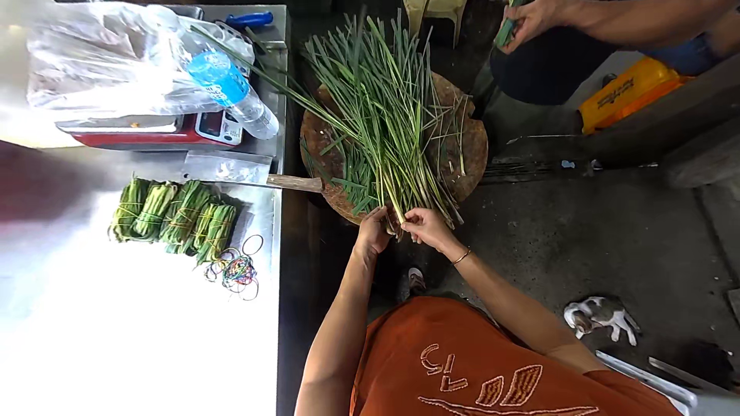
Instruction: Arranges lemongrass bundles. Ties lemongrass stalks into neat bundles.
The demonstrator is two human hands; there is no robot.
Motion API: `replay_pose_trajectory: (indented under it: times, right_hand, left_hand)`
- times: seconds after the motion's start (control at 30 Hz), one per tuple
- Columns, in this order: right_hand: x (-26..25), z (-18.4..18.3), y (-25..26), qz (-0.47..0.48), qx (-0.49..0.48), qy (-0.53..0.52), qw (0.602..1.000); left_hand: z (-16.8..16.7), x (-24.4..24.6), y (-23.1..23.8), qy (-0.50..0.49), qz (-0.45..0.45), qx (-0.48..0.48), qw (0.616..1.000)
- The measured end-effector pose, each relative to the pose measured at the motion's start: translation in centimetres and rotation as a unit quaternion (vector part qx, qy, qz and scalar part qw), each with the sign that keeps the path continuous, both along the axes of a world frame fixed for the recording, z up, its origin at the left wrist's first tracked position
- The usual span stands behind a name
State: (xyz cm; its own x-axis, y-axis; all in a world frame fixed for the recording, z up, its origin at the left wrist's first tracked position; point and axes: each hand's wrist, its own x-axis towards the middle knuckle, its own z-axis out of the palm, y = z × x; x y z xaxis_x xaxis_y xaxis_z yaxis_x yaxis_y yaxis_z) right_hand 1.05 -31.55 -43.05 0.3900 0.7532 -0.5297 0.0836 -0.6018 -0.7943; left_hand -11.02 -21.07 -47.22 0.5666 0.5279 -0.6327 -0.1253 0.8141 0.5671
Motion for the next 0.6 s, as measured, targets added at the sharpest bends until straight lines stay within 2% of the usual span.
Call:
replay_pose_trajectory:
  times: [0.17,0.4,0.5,0.6]
  right_hand:
    - [-0.9,-0.1,-0.1,0.034,0.005,-0.034,0.999]
    - [0.3,-1.2,-0.8,0.011,0.041,0.005,0.999]
    - [2.1,-1.3,-1.9,-0.049,0.054,-0.045,0.996]
    - [4.3,-1.0,-3.6,-0.092,0.053,-0.065,0.992]
  left_hand:
    - [0.9,0.5,-0.9,-0.003,-0.029,-0.008,1.000]
    - [0.8,0.5,-0.6,0.015,-0.033,-0.006,0.999]
    - [2.2,0.0,0.2,0.025,-0.056,0.066,0.996]
    - [5.6,-0.5,2.1,0.008,-0.071,0.186,0.980]
